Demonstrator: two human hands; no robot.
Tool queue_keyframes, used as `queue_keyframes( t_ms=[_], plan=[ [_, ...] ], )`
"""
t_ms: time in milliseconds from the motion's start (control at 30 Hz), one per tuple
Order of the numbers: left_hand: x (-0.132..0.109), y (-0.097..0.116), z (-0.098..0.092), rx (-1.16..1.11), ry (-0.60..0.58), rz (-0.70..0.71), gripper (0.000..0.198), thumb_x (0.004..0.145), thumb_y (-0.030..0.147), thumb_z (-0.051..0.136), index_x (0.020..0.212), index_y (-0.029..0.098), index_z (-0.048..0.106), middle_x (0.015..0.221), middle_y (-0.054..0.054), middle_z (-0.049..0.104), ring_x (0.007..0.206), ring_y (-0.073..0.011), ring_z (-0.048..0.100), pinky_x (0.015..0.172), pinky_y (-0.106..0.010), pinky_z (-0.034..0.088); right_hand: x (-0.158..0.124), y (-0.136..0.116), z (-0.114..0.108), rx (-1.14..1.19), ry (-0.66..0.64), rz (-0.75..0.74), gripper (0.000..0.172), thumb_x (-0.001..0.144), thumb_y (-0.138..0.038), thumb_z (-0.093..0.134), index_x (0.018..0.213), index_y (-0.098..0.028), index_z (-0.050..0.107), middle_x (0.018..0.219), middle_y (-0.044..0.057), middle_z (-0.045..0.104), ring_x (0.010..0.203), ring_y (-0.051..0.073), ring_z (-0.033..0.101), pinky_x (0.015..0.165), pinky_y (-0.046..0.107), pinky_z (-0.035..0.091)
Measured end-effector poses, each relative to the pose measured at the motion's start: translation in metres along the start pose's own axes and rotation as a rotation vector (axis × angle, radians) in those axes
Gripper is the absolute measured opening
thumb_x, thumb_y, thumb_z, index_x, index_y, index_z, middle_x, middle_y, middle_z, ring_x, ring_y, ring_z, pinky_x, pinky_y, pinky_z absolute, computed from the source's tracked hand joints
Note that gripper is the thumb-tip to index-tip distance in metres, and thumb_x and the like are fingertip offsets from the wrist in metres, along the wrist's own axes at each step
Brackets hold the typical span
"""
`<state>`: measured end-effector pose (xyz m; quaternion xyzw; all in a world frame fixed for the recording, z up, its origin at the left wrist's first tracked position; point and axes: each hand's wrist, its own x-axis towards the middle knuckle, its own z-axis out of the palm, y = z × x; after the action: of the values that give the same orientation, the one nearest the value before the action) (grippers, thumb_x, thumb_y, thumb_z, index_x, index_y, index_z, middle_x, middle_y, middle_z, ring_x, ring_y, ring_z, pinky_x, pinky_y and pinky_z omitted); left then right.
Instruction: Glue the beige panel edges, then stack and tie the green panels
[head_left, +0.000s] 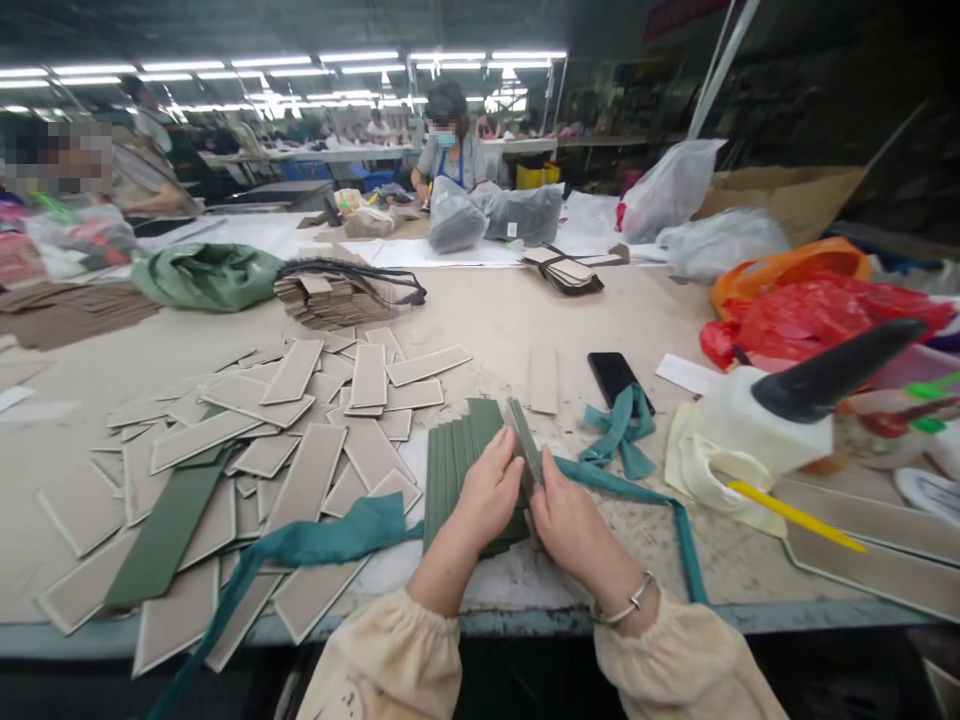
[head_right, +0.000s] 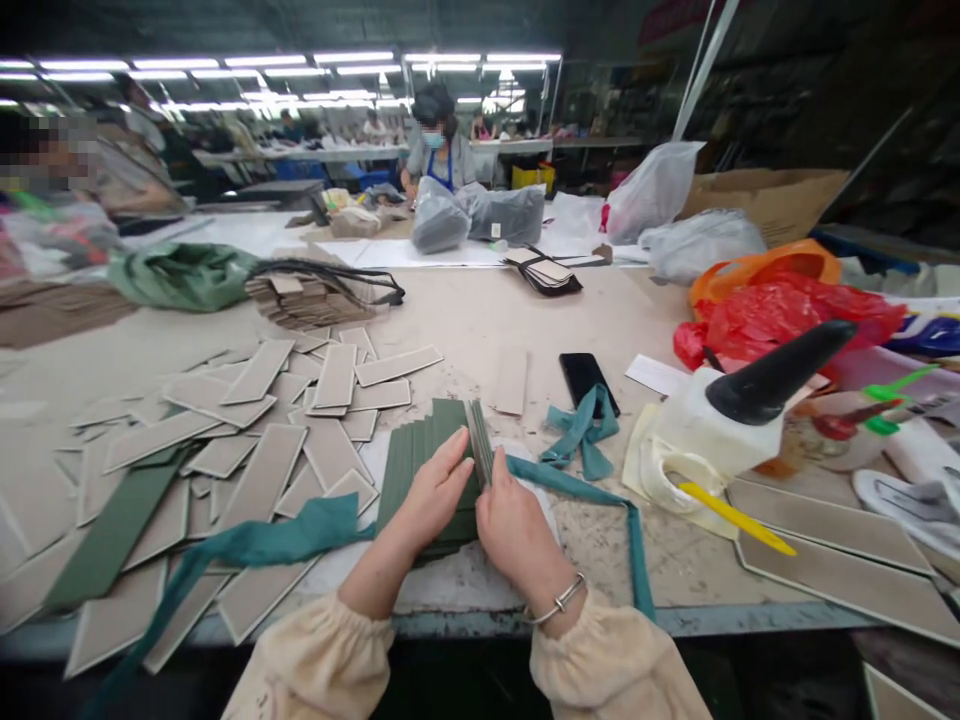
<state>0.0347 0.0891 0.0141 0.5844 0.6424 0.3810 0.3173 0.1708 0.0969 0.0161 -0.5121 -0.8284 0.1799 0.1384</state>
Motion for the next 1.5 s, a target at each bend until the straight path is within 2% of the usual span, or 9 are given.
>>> queue_keyframes(
  t_ms=[200,433,533,633,900,1100,1200,1300,1500],
  plan=[
    [-0.002,0.01,-0.006,0.163,-0.133,0.127,0.049,0.097,0.034,0.033,0.139,0.012,0.046,0.151,-0.01,0.033,0.14,-0.0158,0.031,0.117,-0.032,0.025,0.001,-0.001,0.001,0.024,0.037,-0.034,0.055,0.088,-0.014,0.031,0.139,0.007,0.034,0.13,0.028,0.054,0.11,0.027,0.062,0.091,0.039,0.051],
    [-0.026,0.015,-0.022,0.052,-0.276,0.21,0.04,0.097,0.037,0.035,0.119,0.024,0.066,0.13,-0.001,0.06,0.134,-0.0158,0.041,0.112,-0.033,0.036,0.0,-0.001,-0.004,0.09,-0.016,-0.002,0.056,0.09,-0.016,0.033,0.141,0.006,0.031,0.125,0.029,0.058,0.11,0.028,0.062,0.089,0.041,0.051],
    [-0.025,0.009,-0.021,-0.004,-0.15,0.118,0.039,0.094,0.039,0.042,0.121,0.022,0.064,0.13,-0.003,0.061,0.127,-0.0188,0.05,0.11,-0.035,0.038,0.0,-0.001,-0.003,0.053,-0.029,-0.025,0.057,0.089,-0.014,0.031,0.142,0.006,0.029,0.121,0.028,0.06,0.105,0.028,0.064,0.087,0.041,0.052],
    [-0.015,0.003,-0.014,0.018,-0.031,0.02,0.051,0.093,0.04,0.042,0.137,0.016,0.048,0.143,-0.008,0.047,0.133,-0.0198,0.043,0.114,-0.037,0.032,0.0,-0.002,-0.002,0.022,-0.037,-0.019,0.057,0.089,-0.013,0.031,0.142,0.008,0.028,0.12,0.028,0.061,0.105,0.027,0.064,0.087,0.04,0.051],
    [-0.009,0.009,-0.005,0.086,-0.191,0.061,0.058,0.096,0.04,0.032,0.143,0.006,0.037,0.151,-0.014,0.032,0.141,-0.0171,0.028,0.118,-0.033,0.022,0.001,-0.003,-0.001,0.082,-0.014,-0.053,0.053,0.092,-0.017,0.028,0.14,0.005,0.033,0.133,0.028,0.051,0.119,0.025,0.056,0.097,0.04,0.047],
    [-0.027,0.013,-0.018,0.002,-0.252,0.154,0.039,0.096,0.037,0.037,0.119,0.024,0.066,0.131,0.0,0.059,0.132,-0.0175,0.044,0.113,-0.034,0.035,0.0,-0.002,-0.002,0.121,-0.032,-0.034,0.055,0.092,-0.017,0.032,0.143,0.003,0.031,0.132,0.027,0.053,0.117,0.026,0.058,0.096,0.042,0.048],
    [-0.027,0.012,-0.02,-0.044,-0.161,0.112,0.035,0.094,0.036,0.042,0.11,0.024,0.071,0.119,-0.001,0.067,0.124,-0.0187,0.053,0.108,-0.033,0.041,-0.001,-0.004,-0.002,0.104,-0.032,-0.054,0.055,0.092,-0.018,0.032,0.143,0.002,0.031,0.132,0.027,0.052,0.117,0.027,0.058,0.096,0.043,0.048],
    [-0.021,0.009,-0.015,-0.018,-0.032,0.03,0.043,0.091,0.036,0.047,0.128,0.018,0.058,0.134,-0.007,0.057,0.125,-0.0203,0.053,0.11,-0.037,0.039,-0.001,-0.006,-0.001,0.07,-0.016,-0.072,0.054,0.092,-0.017,0.032,0.143,0.0,0.032,0.132,0.026,0.053,0.119,0.027,0.056,0.097,0.045,0.048],
    [-0.015,0.008,-0.009,0.049,-0.132,0.079,0.047,0.095,0.036,0.04,0.135,0.015,0.052,0.141,-0.009,0.049,0.132,-0.0185,0.045,0.114,-0.034,0.033,0.0,-0.004,-0.002,0.106,-0.043,-0.114,0.055,0.093,-0.017,0.031,0.145,-0.001,0.028,0.138,0.026,0.048,0.121,0.027,0.055,0.098,0.043,0.047]
  ],
)
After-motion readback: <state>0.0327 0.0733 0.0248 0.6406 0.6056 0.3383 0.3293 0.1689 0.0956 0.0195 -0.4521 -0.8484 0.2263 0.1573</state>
